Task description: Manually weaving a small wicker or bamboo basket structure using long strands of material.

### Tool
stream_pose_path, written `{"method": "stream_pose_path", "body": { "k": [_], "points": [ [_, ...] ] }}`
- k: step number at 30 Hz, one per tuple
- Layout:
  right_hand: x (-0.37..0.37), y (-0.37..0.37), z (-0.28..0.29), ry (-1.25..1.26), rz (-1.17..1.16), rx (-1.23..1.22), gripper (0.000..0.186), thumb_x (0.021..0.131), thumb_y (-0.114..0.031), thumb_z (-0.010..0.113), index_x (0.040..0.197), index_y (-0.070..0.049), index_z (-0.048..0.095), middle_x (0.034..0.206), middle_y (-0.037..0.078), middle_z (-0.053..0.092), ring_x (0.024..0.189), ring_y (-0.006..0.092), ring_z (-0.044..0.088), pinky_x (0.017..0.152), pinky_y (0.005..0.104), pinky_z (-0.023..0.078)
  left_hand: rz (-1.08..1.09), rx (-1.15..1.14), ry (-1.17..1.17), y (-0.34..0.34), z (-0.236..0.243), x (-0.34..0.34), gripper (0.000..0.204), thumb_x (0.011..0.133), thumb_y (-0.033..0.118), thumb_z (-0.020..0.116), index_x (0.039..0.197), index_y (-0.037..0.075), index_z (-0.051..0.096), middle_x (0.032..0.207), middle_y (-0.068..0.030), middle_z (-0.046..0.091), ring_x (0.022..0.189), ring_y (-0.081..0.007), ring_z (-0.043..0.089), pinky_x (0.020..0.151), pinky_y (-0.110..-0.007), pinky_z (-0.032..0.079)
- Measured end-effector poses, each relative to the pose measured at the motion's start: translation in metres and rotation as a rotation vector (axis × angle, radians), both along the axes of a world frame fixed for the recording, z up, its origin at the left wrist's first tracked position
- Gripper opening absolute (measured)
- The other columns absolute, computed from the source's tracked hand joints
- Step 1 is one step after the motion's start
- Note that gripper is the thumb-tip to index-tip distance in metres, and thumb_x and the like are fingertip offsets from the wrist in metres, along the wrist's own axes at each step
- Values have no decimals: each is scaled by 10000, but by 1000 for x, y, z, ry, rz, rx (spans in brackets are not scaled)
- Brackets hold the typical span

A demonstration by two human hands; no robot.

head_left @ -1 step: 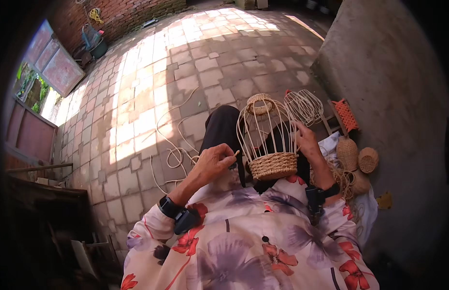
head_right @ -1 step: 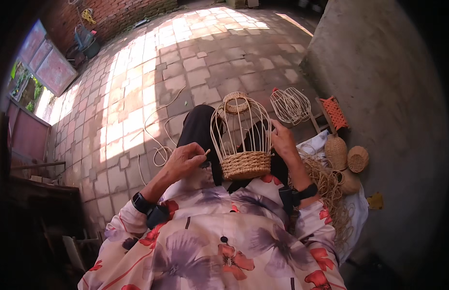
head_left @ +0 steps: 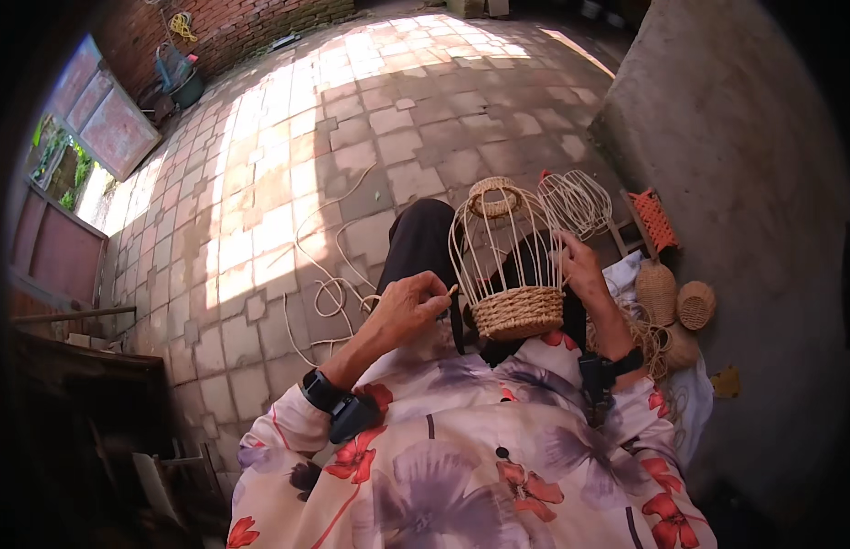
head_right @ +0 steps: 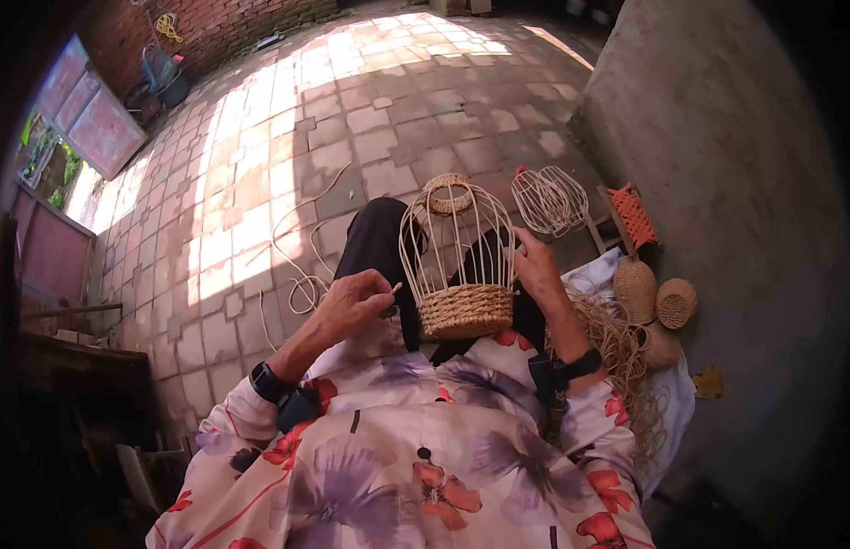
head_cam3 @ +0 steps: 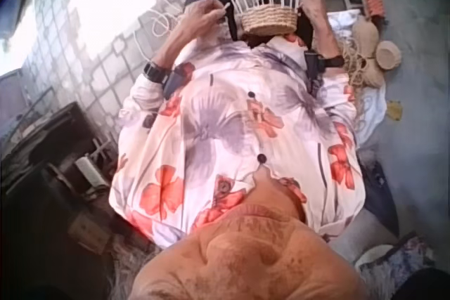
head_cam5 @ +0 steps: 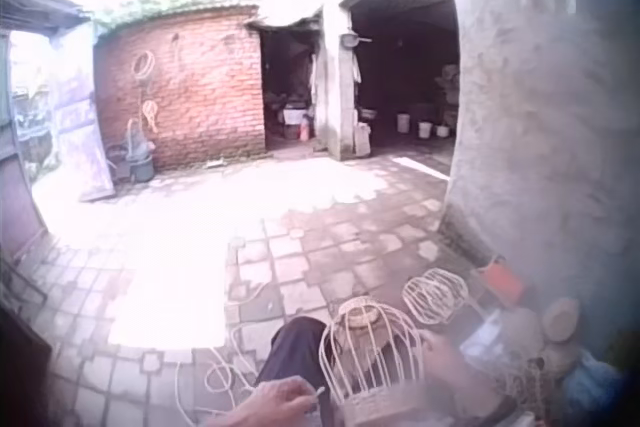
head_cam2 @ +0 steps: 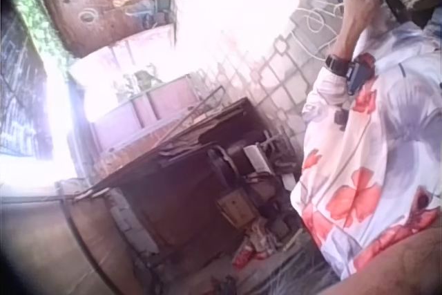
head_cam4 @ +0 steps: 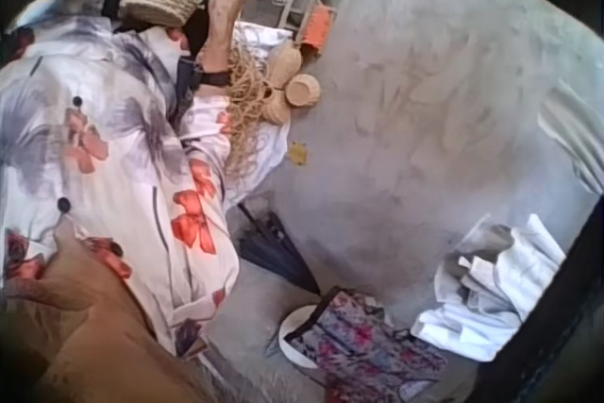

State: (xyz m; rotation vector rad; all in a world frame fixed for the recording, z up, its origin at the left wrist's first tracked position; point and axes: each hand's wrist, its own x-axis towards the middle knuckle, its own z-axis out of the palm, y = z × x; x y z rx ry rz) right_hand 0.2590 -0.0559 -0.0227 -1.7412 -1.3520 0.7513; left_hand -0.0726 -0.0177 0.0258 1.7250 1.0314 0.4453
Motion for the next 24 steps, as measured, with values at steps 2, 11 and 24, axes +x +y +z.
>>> {"method": "stream_pose_path", "body": {
  "k": [2, 11, 24],
  "points": [
    [1, 0, 0, -15, 8, 0, 390, 865, -117, 620, 1247, -59, 569, 603, 12, 490, 543, 81, 491, 516, 281, 457, -2, 8, -85, -2, -4, 11, 187, 835, 179, 622, 886, 0, 618, 711, -30, 602, 655, -91, 549, 603, -272, 457],
    [-13, -6, 19, -208, -108, 115, 317, 817, -86, 640, 1131, -47, 612, 831, 92, 570, 769, 175, 586, 677, 334, 482, -51, -53, -69, 1, -3, 46, 149, 837, 124, 549, 895, 9, 623, 626, -24, 574, 554, -98, 543, 515, -269, 434],
    [-115, 5, 82, -854, 453, 489, 134, 725, -183, 666, 795, -70, 658, 1228, 116, 528, 1237, 285, 423, 999, 567, 277, 141, -842, -468, -4, -14, 50, 32, 902, 145, 581, 917, 153, 554, 605, 43, 487, 463, -60, 400, 414, -217, 278]
  ]
}}
